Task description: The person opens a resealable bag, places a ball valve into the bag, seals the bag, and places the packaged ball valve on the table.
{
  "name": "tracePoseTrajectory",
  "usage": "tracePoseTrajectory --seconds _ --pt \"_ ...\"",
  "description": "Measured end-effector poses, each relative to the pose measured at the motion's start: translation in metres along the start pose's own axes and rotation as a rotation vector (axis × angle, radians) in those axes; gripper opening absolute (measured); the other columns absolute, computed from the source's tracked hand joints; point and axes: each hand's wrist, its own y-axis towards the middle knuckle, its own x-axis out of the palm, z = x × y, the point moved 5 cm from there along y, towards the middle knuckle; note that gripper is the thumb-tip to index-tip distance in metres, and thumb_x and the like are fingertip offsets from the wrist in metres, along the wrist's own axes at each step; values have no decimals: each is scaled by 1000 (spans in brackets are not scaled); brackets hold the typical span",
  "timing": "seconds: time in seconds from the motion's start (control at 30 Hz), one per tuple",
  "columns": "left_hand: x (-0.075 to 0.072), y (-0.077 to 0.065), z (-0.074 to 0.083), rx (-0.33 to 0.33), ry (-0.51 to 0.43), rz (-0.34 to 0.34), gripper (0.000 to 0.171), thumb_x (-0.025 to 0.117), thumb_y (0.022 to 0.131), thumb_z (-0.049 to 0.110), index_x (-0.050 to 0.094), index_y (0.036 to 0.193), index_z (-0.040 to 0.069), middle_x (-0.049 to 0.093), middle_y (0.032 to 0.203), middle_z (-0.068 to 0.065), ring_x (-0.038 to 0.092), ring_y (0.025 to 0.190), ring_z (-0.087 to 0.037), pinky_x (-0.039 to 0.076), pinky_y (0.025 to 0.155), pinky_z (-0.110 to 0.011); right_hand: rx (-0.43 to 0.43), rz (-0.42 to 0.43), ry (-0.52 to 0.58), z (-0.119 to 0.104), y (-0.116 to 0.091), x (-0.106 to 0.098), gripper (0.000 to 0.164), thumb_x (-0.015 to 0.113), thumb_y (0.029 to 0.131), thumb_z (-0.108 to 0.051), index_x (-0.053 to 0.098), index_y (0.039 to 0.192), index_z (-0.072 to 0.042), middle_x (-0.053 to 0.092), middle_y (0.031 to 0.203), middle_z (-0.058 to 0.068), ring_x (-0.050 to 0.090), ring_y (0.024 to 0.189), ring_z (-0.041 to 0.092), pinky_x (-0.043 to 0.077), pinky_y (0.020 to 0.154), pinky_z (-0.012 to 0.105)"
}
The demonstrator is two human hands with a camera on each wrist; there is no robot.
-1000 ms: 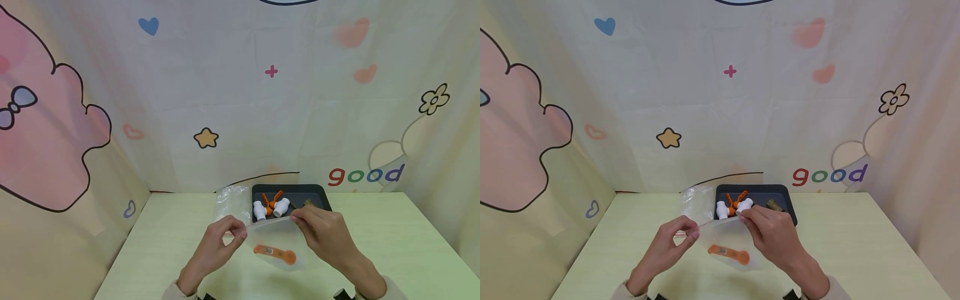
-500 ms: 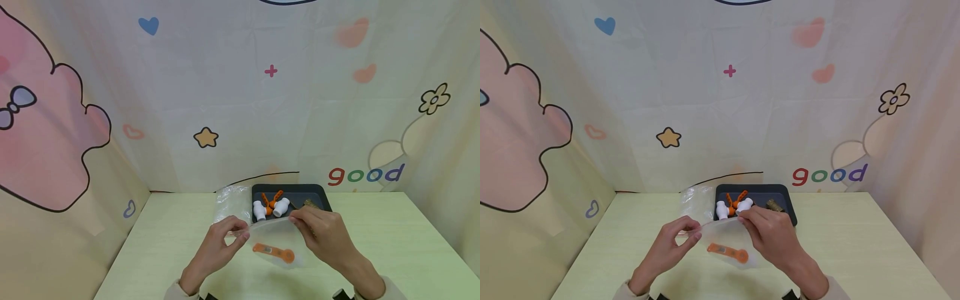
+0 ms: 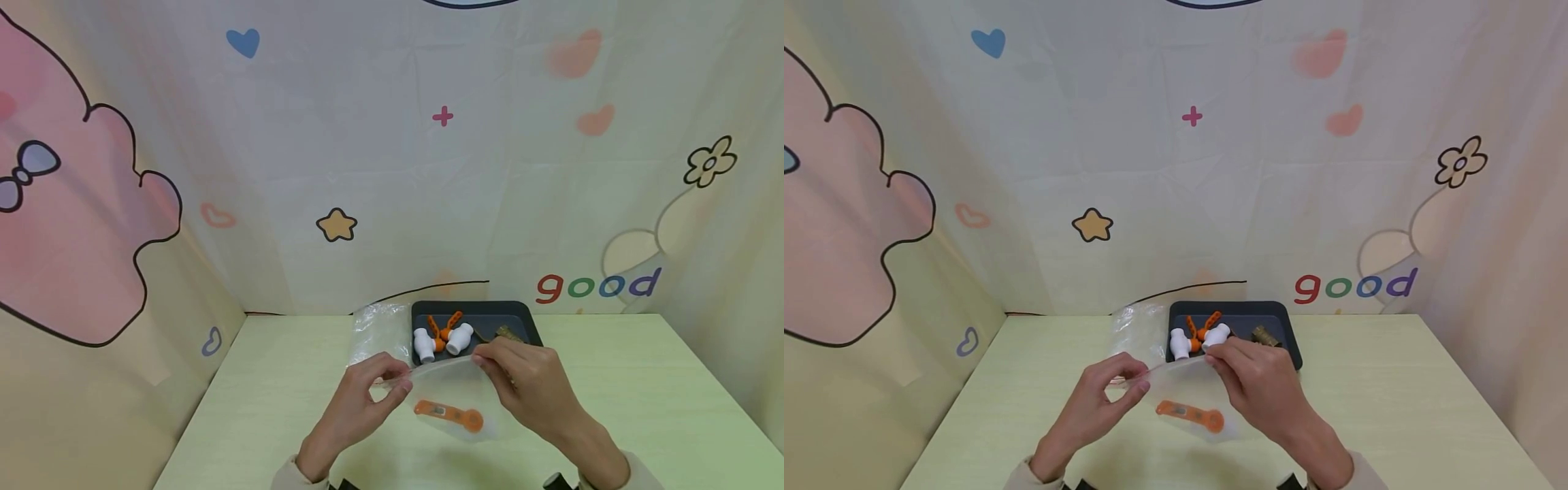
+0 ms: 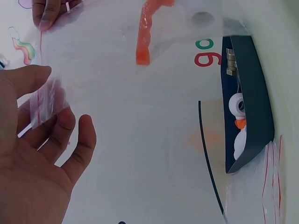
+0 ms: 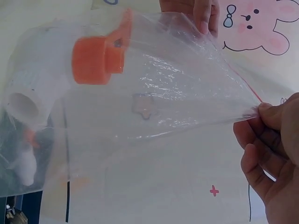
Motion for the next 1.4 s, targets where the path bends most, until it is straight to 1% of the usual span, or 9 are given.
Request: tracePoseTrajectory --seconds 0.4,0.47,0.57,0.7,0.8,0.93,1.03,1.17,1.4 --pt "5 3 5 21 -1 18 6 63 96 23 67 93 20 64 88 10 59 82 -1 55 75 -23 7 -15 -1 0 -1 3 41 45 103 -36 72 86 -10 66 72 -6 47 56 -2 39 52 9" --pt "5 3 5 15 -5 10 8 63 97 26 67 94 21 64 88 11 59 82 -1 54 75 -23 6 -16 -2 0 -1 3 40 46 102 -36 72 86 -10 66 72 -6 48 56 -1 39 52 9" --pt "7 4 5 19 -8 8 9 63 96 27 68 95 20 65 88 11 59 82 -1 54 74 -23 -2 -12 2 -1 -1 3 24 58 99 -26 71 86 -10 66 73 -6 48 57 -2 39 53 8" --pt "7 4 8 66 4 31 7 63 96 20 68 93 16 64 86 7 58 80 -2 54 71 -24 -19 -5 10 -2 -1 4 6 70 91 -13 71 86 -9 67 74 -6 49 59 -2 40 53 8" --pt "7 5 9 73 7 44 7 64 96 19 68 92 16 64 85 6 58 80 -3 55 71 -24 -9 -13 6 -2 -2 4 21 60 98 -24 71 86 -10 67 74 -6 50 58 -1 41 53 9" --pt "7 6 9 34 -11 24 7 64 96 25 68 95 19 65 88 9 60 83 -2 56 75 -25 8 -21 7 -2 -1 4 38 47 103 -35 71 86 -10 67 73 -6 49 58 -1 40 53 9" --pt "8 6 9 23 -22 14 7 64 96 26 68 96 20 65 90 11 61 84 -1 56 77 -24 2 -19 15 -3 -1 5 25 57 99 -26 71 86 -10 67 73 -6 49 58 -2 40 53 8" --pt "7 7 10 48 -15 28 6 65 95 22 68 94 18 65 88 9 59 82 -1 55 74 -23 -10 -20 26 -4 -1 7 3 72 89 -10 71 86 -9 67 74 -6 50 60 -3 40 54 8" --pt "7 7 12 38 4 27 6 65 95 23 68 93 18 64 88 10 58 81 -1 55 75 -23 -15 -14 25 -5 -3 8 5 71 90 -13 71 87 -8 67 74 -7 51 60 -3 41 55 9"
